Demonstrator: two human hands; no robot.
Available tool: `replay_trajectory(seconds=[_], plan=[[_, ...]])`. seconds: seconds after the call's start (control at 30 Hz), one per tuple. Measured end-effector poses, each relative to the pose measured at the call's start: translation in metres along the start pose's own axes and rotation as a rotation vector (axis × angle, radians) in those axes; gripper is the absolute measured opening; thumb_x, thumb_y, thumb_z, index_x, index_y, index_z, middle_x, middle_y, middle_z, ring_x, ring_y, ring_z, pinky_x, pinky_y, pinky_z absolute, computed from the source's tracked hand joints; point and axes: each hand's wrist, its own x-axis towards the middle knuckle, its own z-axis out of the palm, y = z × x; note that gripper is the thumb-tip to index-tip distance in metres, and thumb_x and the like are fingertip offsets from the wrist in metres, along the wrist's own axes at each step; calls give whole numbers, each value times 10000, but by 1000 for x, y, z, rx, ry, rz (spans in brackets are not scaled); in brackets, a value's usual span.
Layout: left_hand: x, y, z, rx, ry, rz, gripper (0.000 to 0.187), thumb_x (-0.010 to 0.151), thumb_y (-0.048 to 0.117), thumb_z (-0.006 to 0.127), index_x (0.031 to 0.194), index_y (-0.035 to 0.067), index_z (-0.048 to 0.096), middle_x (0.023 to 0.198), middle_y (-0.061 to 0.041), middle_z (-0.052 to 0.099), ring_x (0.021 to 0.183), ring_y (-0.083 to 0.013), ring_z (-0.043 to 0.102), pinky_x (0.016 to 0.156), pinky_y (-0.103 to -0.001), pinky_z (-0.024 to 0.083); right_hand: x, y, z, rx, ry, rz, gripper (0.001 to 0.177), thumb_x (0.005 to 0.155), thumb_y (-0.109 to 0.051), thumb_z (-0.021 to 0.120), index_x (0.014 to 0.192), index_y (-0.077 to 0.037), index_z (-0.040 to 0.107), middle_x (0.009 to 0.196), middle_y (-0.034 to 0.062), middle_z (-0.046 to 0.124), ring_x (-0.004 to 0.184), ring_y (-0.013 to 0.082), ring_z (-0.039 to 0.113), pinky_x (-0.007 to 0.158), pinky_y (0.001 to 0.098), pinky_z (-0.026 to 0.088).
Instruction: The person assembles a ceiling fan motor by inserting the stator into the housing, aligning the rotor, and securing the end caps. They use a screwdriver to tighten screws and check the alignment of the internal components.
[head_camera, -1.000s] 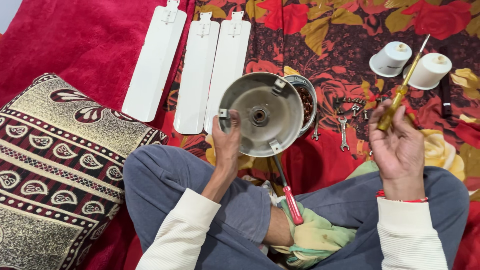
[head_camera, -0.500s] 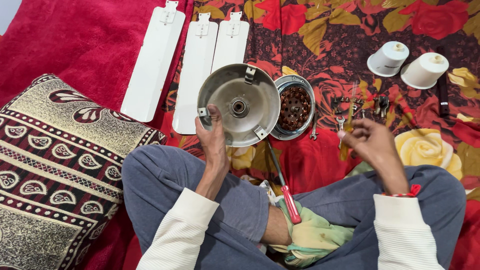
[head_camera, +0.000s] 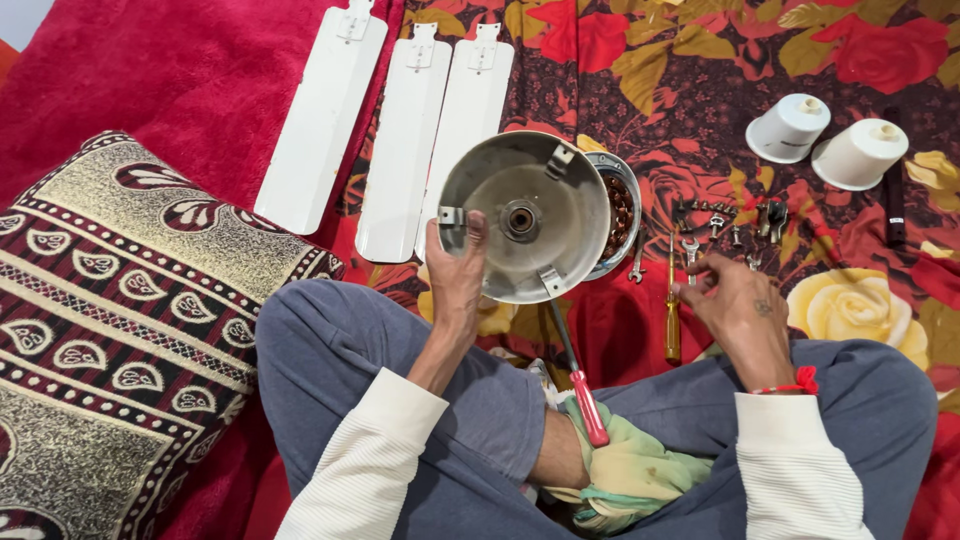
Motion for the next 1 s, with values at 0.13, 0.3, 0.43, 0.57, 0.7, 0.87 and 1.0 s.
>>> replay_trajectory(seconds=[0.13, 0.3, 0.43, 0.57, 0.7, 0.87, 1.0], plan=[[-3, 3, 3, 11, -38, 6, 804, 774, 813, 618, 1108, 87, 539, 984, -24, 565, 979, -157, 582, 896, -387, 525, -3, -20, -8, 366, 71, -88, 303, 872, -268, 800, 1098, -67, 776, 851, 84, 763, 731, 177, 716, 687, 331, 553], [-5, 9, 4, 26, -87, 21, 715, 802, 759, 624, 1076, 105, 538, 924, 18, 560, 865, -103, 575, 795, -314, 543, -9, -38, -11, 539, 90, -166, 228, 933, -196, 755, 1093, -35, 767, 825, 71, 754, 706, 113, 694, 651, 275, 539], [-7, 13, 6, -16, -101, 58, 671, 838, 719, 656, 1072, 99, 549, 903, 21, 554, 842, -89, 553, 781, -282, 517, -10, -42, -9, 724, 23, -153, 220, 967, -183, 714, 1112, -22, 755, 849, 52, 742, 713, 100, 662, 627, 245, 541], [-10, 17, 7, -38, -108, 71, 648, 852, 689, 674, 1079, 95, 549, 916, 25, 562, 858, -83, 549, 795, -272, 509, -6, -44, -3, 951, -41, -162, 305, 1027, -239, 644, 1227, -15, 695, 949, 46, 738, 785, 92, 693, 661, 233, 572], [-10, 19, 7, -69, -118, 83, 639, 857, 666, 679, 1112, 95, 550, 945, 31, 585, 891, -77, 562, 825, -270, 509, -6, -50, -1, 1054, -77, -187, 497, 1040, -352, 571, 1409, -20, 583, 1129, 78, 727, 986, 128, 700, 794, 248, 560], [-9, 14, 8, -56, -140, 65, 653, 865, 662, 672, 1124, 76, 546, 919, 30, 575, 841, -72, 559, 769, -254, 521, -19, -72, 3, 1416, -249, -290, 618, 1061, -462, 504, 1488, -16, 478, 1422, 120, 598, 1317, 189, 560, 1144, 357, 427], [-10, 10, 11, -108, -204, 31, 681, 859, 663, 671, 1162, 67, 545, 905, 40, 561, 819, -56, 541, 733, -235, 509, -27, -87, 6, 1862, -453, 1, 627, 1021, -498, 507, 1469, -60, 501, 1466, 91, 571, 1340, 208, 539, 1155, 410, 400]])
